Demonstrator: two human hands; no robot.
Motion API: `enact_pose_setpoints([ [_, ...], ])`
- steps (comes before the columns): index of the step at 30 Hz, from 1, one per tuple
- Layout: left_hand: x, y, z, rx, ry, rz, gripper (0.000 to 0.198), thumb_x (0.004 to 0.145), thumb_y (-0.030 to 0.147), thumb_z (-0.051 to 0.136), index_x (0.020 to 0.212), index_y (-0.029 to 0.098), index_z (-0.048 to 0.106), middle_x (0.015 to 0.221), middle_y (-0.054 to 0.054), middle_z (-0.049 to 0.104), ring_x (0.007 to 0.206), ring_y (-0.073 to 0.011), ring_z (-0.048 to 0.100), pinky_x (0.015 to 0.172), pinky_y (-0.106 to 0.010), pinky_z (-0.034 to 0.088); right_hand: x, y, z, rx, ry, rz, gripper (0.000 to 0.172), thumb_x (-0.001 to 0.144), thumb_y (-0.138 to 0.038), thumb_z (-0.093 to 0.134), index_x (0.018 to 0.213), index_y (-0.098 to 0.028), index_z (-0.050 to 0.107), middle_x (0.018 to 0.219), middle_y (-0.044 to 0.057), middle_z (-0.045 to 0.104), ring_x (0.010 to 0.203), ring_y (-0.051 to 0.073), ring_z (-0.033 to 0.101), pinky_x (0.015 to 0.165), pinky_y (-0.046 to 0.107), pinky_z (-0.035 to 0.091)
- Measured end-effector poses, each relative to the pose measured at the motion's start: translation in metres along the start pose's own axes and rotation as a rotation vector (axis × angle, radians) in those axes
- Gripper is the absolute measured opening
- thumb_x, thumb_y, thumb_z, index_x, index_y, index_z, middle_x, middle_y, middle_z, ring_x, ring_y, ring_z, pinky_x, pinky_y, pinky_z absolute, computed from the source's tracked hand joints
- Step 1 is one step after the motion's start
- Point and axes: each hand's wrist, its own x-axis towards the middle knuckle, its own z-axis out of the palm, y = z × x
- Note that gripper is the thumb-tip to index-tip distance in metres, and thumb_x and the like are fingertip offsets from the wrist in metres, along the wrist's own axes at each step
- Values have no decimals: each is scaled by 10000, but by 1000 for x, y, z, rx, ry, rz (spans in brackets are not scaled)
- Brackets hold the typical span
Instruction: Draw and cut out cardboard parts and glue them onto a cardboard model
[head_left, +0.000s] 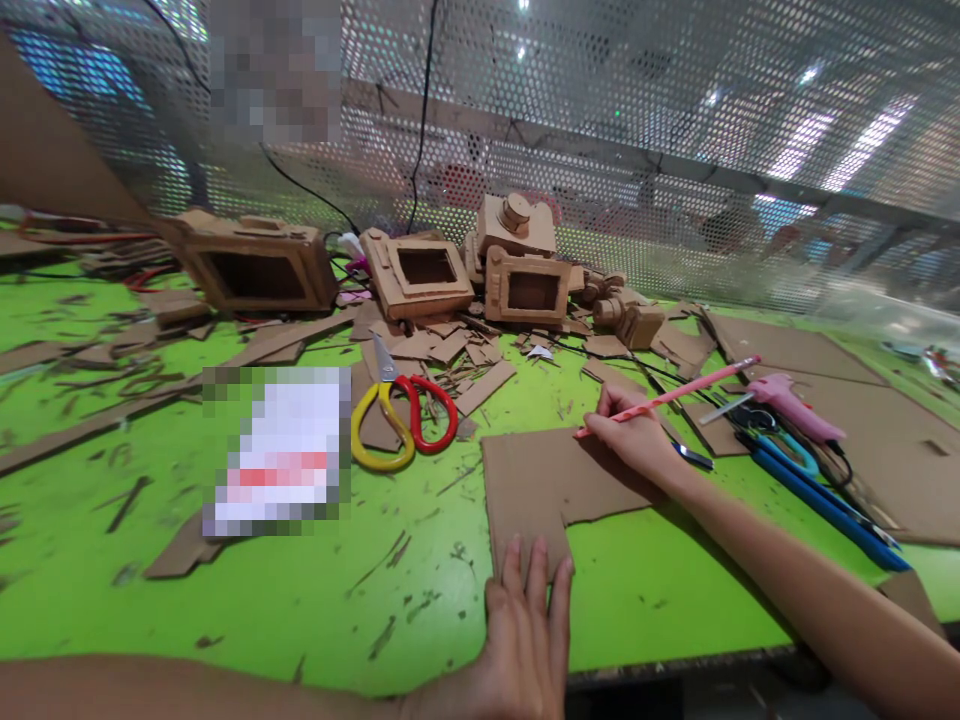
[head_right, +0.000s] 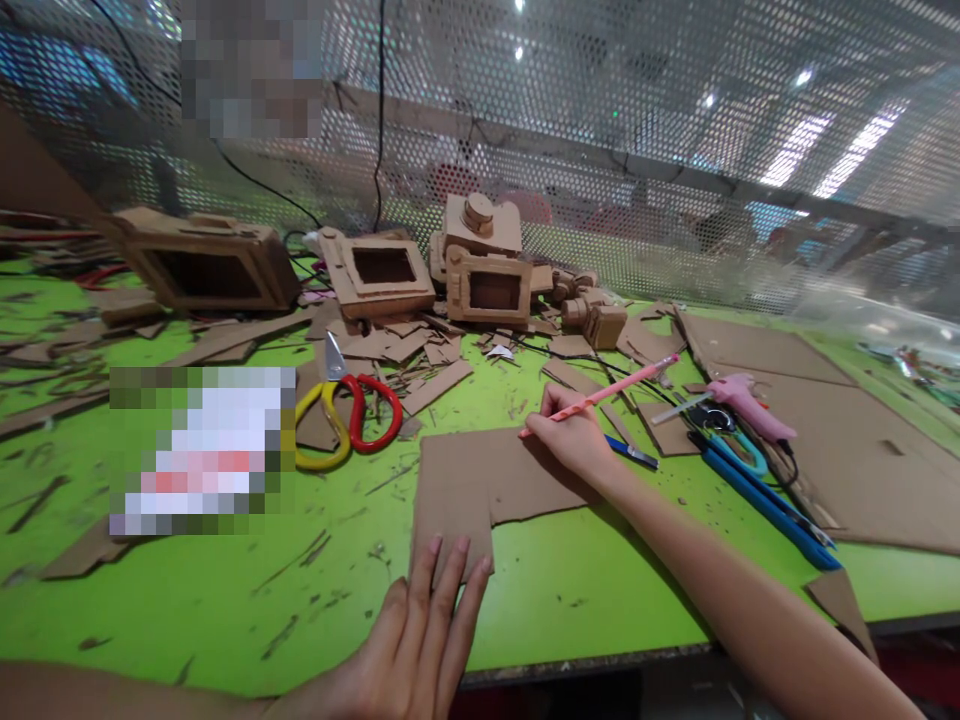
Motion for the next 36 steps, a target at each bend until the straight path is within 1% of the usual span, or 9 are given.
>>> enact_pose_setpoints([
  [5, -1, 2, 3, -4, 2, 1, 464, 899, 293, 391, 1160, 5, 643, 1040, -190, 729, 849, -282, 728, 696, -373, 469, 1, 0, -1, -19, 2, -8, 215, 633, -222, 579, 539, -224, 385, 503, -54, 478, 535, 131, 550, 495, 232, 400],
  [10, -3, 4, 10, 18, 96, -5, 467, 870, 280, 398, 1122, -15, 657, 1013, -221, 728, 787, -287, 725, 672, -381, 449, 0, -3, 0, 3, 20, -18, 229, 615, -203, 578, 523, -223, 369, 491, -56, 444, 511, 127, 543, 467, 220, 376],
  [13, -3, 3, 12, 11, 102, -5, 469, 866, 287, 396, 1111, -8, 666, 992, -208, 735, 777, -288, 723, 664, -382, 446, -3, -5, 2, 95, -91, 15, 233, 655, -275, 614, 572, -219, 405, 528, -38, 497, 576, 172, 633, 449, 210, 373],
  [15, -3, 3, 11, 5, 101, -4, 474, 862, 302, 403, 1106, -4, 670, 983, -198, 740, 777, -293, 723, 659, -384, 442, -4, -4, 2, 79, -125, -3, 237, 660, -284, 619, 572, -218, 409, 537, -31, 508, 580, 172, 626, 454, 214, 373],
  [21, -2, 3, 12, -2, 115, -10, 485, 850, 323, 420, 1097, -8, 674, 970, -194, 743, 768, -302, 723, 658, -393, 432, -1, -1, 0, -49, 77, -41, 238, 613, -198, 548, 510, -226, 336, 480, -57, 410, 497, 112, 444, 489, 233, 357],
  [27, -3, 6, 12, 13, 118, -12, 498, 858, 338, 420, 1105, -18, 666, 982, -218, 734, 770, -309, 722, 653, -393, 431, 0, -4, 1, -5, 33, -13, 274, 701, -340, 610, 561, -229, 403, 514, -44, 488, 475, 110, 460, 457, 233, 325],
  [31, -3, 8, 12, 3, 119, -39, 503, 842, 347, 449, 1104, -26, 662, 990, -229, 730, 775, -316, 723, 664, -397, 433, 0, -1, 1, -49, 13, -49, 284, 695, -334, 629, 560, -226, 404, 509, -43, 483, 492, 111, 452, 460, 230, 313],
  [33, -2, 8, 13, 2, 120, -49, 502, 837, 348, 453, 1105, -20, 663, 998, -227, 729, 782, -315, 724, 662, -394, 435, 1, 2, 1, -5, 43, -68, 285, 712, -342, 630, 581, -228, 405, 505, -50, 467, 485, 109, 443, 461, 229, 322],
  [36, -2, 9, 14, 13, 124, -54, 490, 834, 337, 452, 1104, -10, 667, 985, -207, 738, 785, -311, 726, 661, -390, 438, 3, 3, 0, 129, 57, -61, 336, 803, -481, 579, 643, -231, 423, 506, -55, 468, 458, 106, 437, 453, 230, 342],
])
